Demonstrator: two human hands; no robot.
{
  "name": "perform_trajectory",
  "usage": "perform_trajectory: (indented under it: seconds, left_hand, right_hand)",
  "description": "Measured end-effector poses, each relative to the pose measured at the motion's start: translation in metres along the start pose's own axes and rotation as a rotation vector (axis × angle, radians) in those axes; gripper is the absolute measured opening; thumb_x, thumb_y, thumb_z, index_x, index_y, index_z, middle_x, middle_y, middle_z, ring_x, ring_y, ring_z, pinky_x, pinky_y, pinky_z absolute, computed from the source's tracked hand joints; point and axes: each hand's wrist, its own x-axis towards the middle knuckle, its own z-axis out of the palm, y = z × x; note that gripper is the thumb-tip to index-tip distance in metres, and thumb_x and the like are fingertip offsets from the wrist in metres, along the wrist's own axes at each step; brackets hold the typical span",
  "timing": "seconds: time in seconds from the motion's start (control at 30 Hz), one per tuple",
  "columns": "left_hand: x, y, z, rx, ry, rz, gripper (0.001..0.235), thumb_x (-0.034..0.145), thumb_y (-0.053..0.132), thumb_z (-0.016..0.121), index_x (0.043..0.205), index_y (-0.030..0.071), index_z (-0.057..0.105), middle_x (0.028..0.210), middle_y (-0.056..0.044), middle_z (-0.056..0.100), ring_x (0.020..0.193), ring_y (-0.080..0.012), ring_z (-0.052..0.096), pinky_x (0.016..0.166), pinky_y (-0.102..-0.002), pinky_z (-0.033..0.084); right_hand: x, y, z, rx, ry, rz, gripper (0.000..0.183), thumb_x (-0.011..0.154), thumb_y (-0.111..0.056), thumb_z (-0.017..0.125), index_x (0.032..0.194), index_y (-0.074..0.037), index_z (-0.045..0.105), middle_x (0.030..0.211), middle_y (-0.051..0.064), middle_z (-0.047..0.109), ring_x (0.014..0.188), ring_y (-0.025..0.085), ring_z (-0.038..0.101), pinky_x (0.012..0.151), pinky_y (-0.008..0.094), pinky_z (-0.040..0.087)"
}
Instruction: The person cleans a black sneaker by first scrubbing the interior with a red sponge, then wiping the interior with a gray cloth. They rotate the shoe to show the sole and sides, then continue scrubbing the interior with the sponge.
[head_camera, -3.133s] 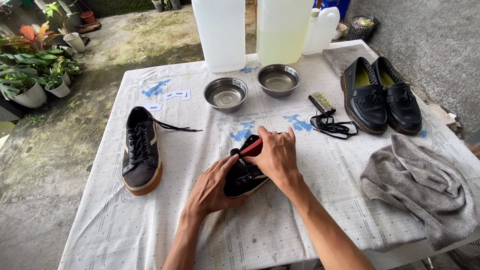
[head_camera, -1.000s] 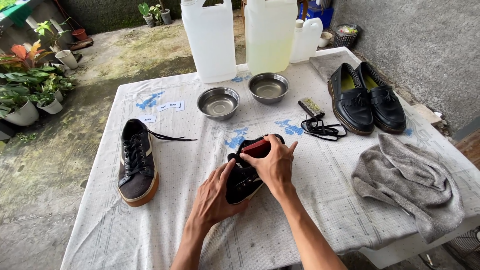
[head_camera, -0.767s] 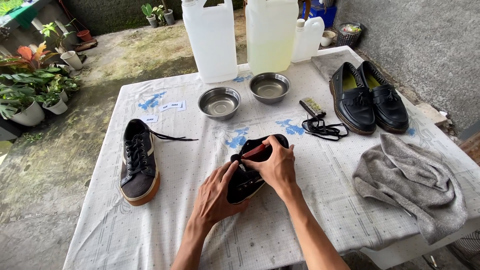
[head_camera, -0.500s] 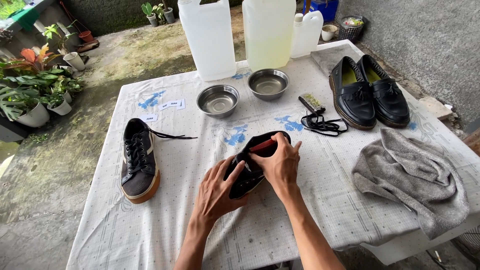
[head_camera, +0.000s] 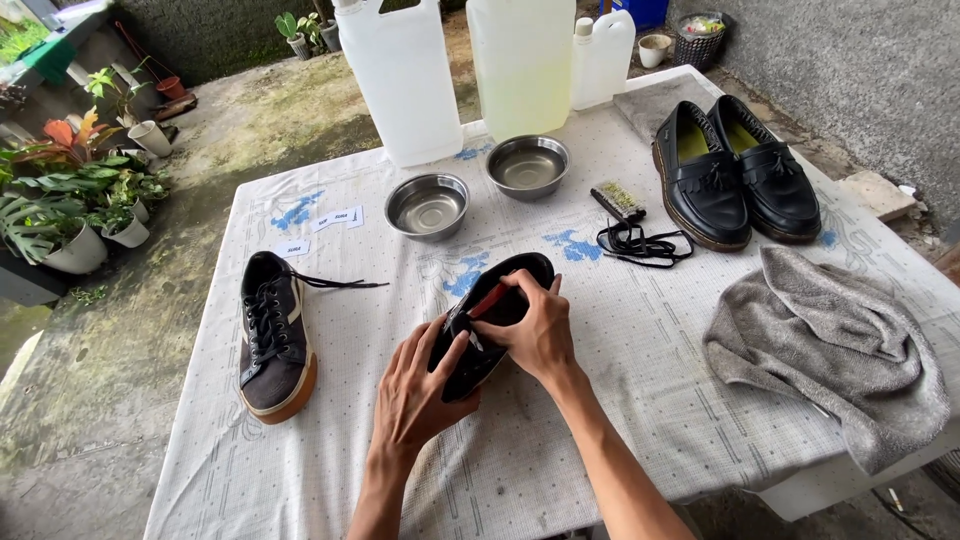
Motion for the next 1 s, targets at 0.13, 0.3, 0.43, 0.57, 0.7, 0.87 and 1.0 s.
perform_trajectory:
  seconds: [0.13,0.3,0.43,0.57,0.7,0.87,1.0]
  left_hand:
    - [0.002,0.002,-0.001,0.021,0.002,0.051,0.093,0.067,0.04,0.085,0.148,0.024,0.042,0.149,-0.02,0.051,0.131,-0.037,0.057,0.096,-0.047,0.057]
    - [0.01,0.011,-0.011,0.063,0.044,0.079,0.073,0.073,0.032,0.082,0.138,0.025,0.049,0.144,-0.02,0.054,0.125,-0.0365,0.059,0.094,-0.046,0.057]
    - [0.007,0.008,-0.008,0.056,0.072,0.108,0.076,0.075,0.034,0.083,0.141,0.022,0.046,0.143,-0.022,0.055,0.124,-0.0369,0.06,0.091,-0.045,0.057]
    - [0.01,0.009,-0.011,0.061,0.069,0.102,0.07,0.076,0.035,0.081,0.137,0.021,0.05,0.143,-0.021,0.056,0.124,-0.0361,0.06,0.094,-0.046,0.056]
    - [0.012,0.013,-0.013,0.056,0.077,0.103,0.066,0.075,0.032,0.081,0.133,0.022,0.053,0.142,-0.021,0.057,0.123,-0.0361,0.06,0.092,-0.045,0.056]
    - [0.006,0.007,-0.005,0.054,0.092,0.085,0.07,0.073,0.036,0.083,0.135,0.021,0.054,0.143,-0.021,0.057,0.124,-0.0365,0.061,0.094,-0.046,0.056]
    - [0.011,0.013,-0.013,0.075,0.092,0.124,0.074,0.076,0.033,0.082,0.14,0.026,0.046,0.142,-0.022,0.057,0.123,-0.0369,0.061,0.094,-0.047,0.055]
  right_hand:
    - [0.0,-0.003,-0.002,-0.056,-0.001,0.095,0.054,0.065,-0.033,0.096,0.102,-0.007,0.065,0.082,0.003,0.081,0.081,0.022,0.079,0.118,0.071,0.008]
    - [0.006,0.018,0.009,-0.158,0.06,0.176,0.066,0.06,-0.031,0.1,0.106,-0.006,0.06,0.091,0.013,0.078,0.088,0.028,0.076,0.117,0.074,0.014]
    - [0.009,-0.001,-0.004,-0.083,-0.092,0.116,0.058,0.06,-0.027,0.1,0.097,-0.008,0.059,0.095,0.01,0.075,0.086,0.027,0.073,0.118,0.071,0.014]
    - [0.006,-0.006,-0.004,-0.057,0.0,0.172,0.052,0.062,-0.029,0.097,0.096,-0.009,0.063,0.085,0.007,0.08,0.08,0.024,0.077,0.119,0.068,0.009]
    - [-0.002,0.005,0.007,-0.079,0.172,0.15,0.059,0.061,-0.029,0.098,0.102,-0.006,0.061,0.088,0.008,0.076,0.076,0.024,0.075,0.117,0.072,0.017]
    - [0.001,0.004,0.001,0.035,0.015,0.077,0.057,0.065,-0.03,0.095,0.105,-0.007,0.062,0.095,0.008,0.077,0.086,0.025,0.076,0.1,0.053,0.036]
    - [-0.004,0.013,0.005,-0.077,0.146,0.192,0.065,0.064,-0.032,0.097,0.112,-0.006,0.062,0.089,0.008,0.078,0.083,0.023,0.077,0.118,0.071,0.016]
